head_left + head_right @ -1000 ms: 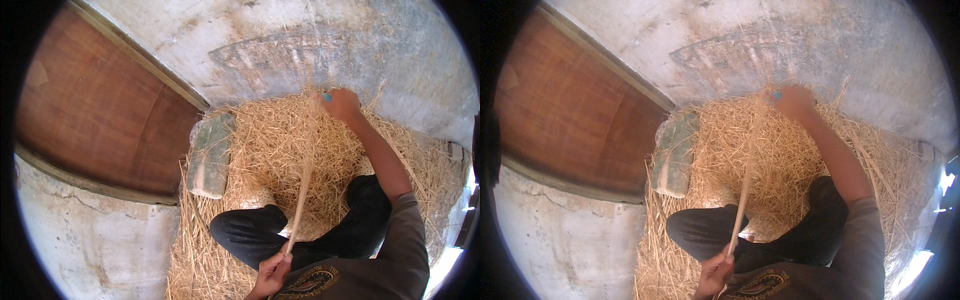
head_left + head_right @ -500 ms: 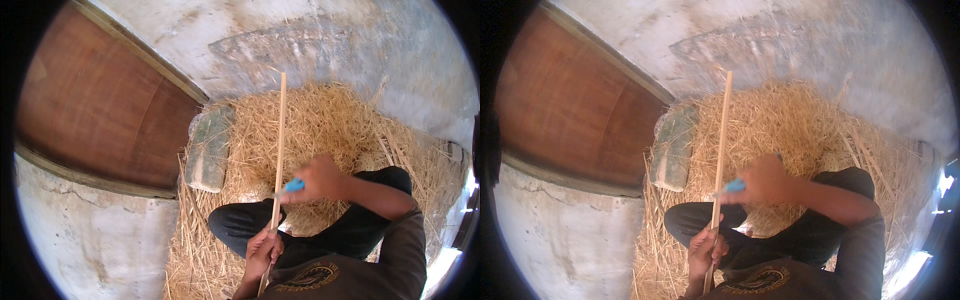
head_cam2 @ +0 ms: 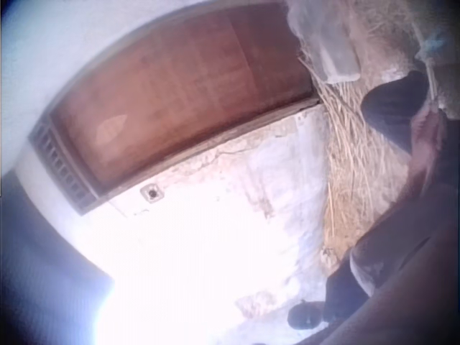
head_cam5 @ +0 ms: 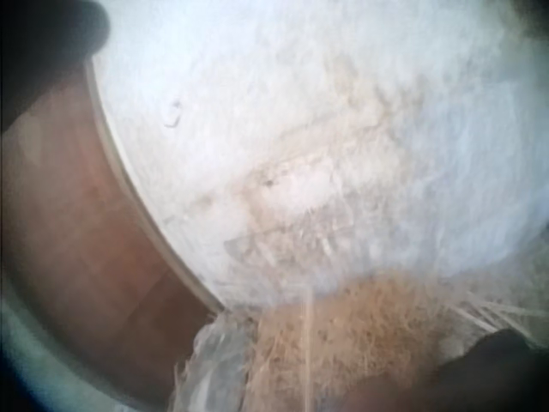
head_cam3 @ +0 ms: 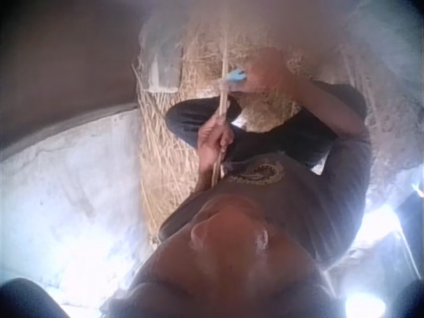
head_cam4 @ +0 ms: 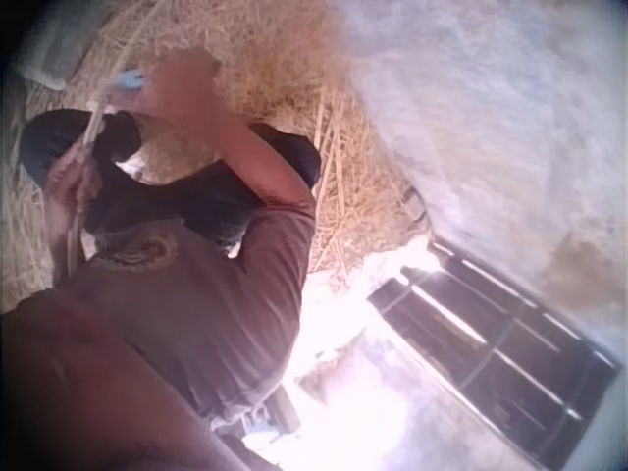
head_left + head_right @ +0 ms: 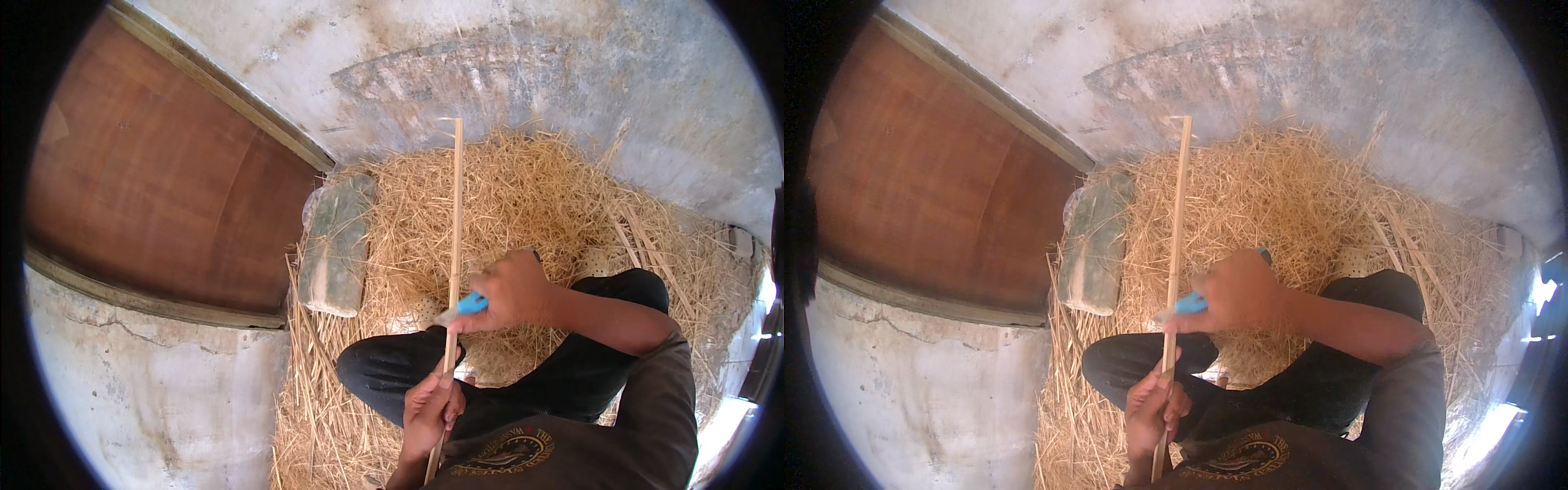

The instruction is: The person sits cross-legged on a bed of straw and uses a small knife to shave a long, thin bamboo stick. They hold the stick vertically with their left hand and repeatedly scrape the surface with the knife in their right hand, moving from the top down to the bottom.

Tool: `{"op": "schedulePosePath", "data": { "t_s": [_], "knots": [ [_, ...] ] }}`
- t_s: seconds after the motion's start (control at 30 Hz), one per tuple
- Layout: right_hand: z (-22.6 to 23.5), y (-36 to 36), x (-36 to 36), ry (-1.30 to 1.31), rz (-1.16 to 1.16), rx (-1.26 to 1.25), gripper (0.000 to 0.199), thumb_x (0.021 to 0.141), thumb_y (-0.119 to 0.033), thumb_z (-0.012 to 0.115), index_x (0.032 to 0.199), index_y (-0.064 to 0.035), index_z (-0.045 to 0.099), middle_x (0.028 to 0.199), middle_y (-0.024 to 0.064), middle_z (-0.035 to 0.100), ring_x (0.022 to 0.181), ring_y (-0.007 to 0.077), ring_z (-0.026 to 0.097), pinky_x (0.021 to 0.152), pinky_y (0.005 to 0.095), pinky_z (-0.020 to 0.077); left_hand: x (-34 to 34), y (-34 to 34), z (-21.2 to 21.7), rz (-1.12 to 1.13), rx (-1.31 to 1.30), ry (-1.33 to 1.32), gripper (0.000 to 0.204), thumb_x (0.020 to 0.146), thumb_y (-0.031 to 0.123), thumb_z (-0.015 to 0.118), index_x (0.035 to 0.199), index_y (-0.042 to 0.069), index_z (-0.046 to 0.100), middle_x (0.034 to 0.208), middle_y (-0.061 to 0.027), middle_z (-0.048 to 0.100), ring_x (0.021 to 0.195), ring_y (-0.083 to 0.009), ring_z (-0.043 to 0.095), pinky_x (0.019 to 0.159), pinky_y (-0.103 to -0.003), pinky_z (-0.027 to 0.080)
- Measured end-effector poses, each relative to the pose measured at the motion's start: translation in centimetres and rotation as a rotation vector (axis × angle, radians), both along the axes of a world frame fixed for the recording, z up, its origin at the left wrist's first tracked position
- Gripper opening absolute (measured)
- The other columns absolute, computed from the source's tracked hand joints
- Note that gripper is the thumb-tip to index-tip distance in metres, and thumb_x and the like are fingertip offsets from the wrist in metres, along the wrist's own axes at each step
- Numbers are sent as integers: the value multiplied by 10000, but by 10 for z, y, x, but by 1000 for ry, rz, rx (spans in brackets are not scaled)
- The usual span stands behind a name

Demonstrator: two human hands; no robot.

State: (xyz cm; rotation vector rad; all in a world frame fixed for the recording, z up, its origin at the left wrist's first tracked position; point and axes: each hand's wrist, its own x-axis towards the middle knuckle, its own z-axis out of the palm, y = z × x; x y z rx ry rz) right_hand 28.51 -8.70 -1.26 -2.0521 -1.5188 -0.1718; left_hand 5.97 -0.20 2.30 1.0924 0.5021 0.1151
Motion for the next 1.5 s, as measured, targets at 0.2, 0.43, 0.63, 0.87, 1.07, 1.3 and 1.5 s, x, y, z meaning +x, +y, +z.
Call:
{"op": "schedulePosePath", "data": {
  "t_s": [0.2,0.43,0.63,0.87,1.07,1.3,1.5],
  "knots": [
    [-11,3,65,13,-309,0,690,722,-770,573,517,-111,567,408,54,455,357,211,480,371,349,363,-1,-6,3,-44,-31,26,427,1014,142,394,1415,-3,371,529,18,367,441,-54,310,484,-203,320],
    [-15,1,53,-1,-273,-46,693,754,-774,532,491,-133,520,404,11,417,362,169,438,366,337,336,-10,-8,4,-112,53,95,424,1022,144,389,1424,12,367,546,21,376,459,-45,330,462,-189,312],
    [-11,-3,133,53,-456,-243,783,754,-839,421,571,-94,582,456,8,455,417,169,481,389,343,355,-21,-16,5,-140,56,111,450,1008,178,422,1410,-19,371,523,13,369,445,-62,313,467,-218,291],
    [-50,-67,237,366,-984,-237,834,835,-806,298,565,-64,565,531,40,496,529,176,527,507,369,429,-47,-32,26,-390,-3,271,418,988,135,448,1354,-65,423,565,18,416,484,-64,355,505,-216,320],
    [-7,-11,145,354,-613,-177,773,874,-734,384,488,-72,484,461,19,403,426,184,391,455,370,364,-32,-1,-11,42,-59,132,444,1003,179,418,1397,-24,386,512,6,378,412,-80,315,482,-238,307],
    [15,-8,3,164,11,-275,836,731,-857,413,563,-69,636,444,115,518,418,280,559,420,419,423,-5,1,2,-15,92,94,440,1004,161,418,1403,-22,380,503,8,372,415,-70,326,445,-218,289],
    [9,-5,11,199,-38,-220,848,736,-851,421,531,-50,611,425,110,500,396,268,543,401,401,414,-3,1,1,9,204,107,423,1001,132,428,1391,-29,399,516,18,384,423,-56,329,431,-204,289]
  ]
}}
